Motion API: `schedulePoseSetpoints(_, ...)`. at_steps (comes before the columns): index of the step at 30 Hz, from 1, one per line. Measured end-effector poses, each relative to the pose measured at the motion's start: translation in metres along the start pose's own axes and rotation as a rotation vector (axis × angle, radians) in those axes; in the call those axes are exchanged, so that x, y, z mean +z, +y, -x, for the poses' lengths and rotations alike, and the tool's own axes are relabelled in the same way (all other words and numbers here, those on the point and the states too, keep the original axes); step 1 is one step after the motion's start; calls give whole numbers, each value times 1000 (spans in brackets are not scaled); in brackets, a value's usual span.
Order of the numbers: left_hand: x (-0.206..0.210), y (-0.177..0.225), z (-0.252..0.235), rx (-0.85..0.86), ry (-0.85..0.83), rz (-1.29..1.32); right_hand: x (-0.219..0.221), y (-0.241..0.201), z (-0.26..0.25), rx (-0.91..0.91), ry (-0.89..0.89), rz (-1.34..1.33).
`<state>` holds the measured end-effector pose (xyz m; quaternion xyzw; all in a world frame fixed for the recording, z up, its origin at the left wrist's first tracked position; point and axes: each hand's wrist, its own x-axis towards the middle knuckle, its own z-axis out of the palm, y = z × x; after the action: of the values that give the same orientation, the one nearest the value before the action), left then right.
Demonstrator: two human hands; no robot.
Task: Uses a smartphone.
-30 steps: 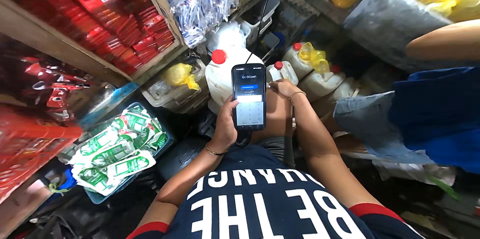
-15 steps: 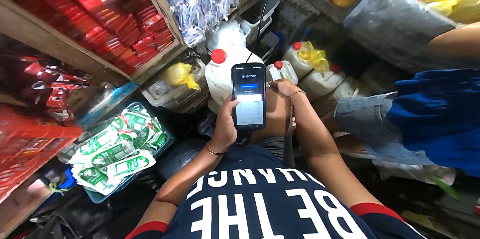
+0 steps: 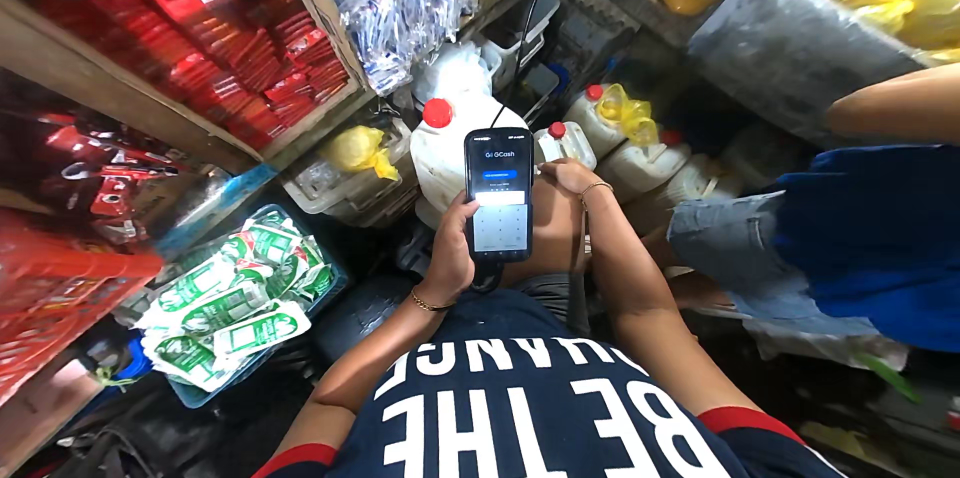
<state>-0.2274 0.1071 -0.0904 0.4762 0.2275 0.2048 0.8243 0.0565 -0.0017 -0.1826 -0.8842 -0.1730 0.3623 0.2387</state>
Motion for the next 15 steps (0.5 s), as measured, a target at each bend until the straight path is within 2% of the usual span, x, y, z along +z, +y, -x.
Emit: schedulePoseSetpoints(15,-3,-2,-1,2,0,2,0,2,-6,10,-17,-9)
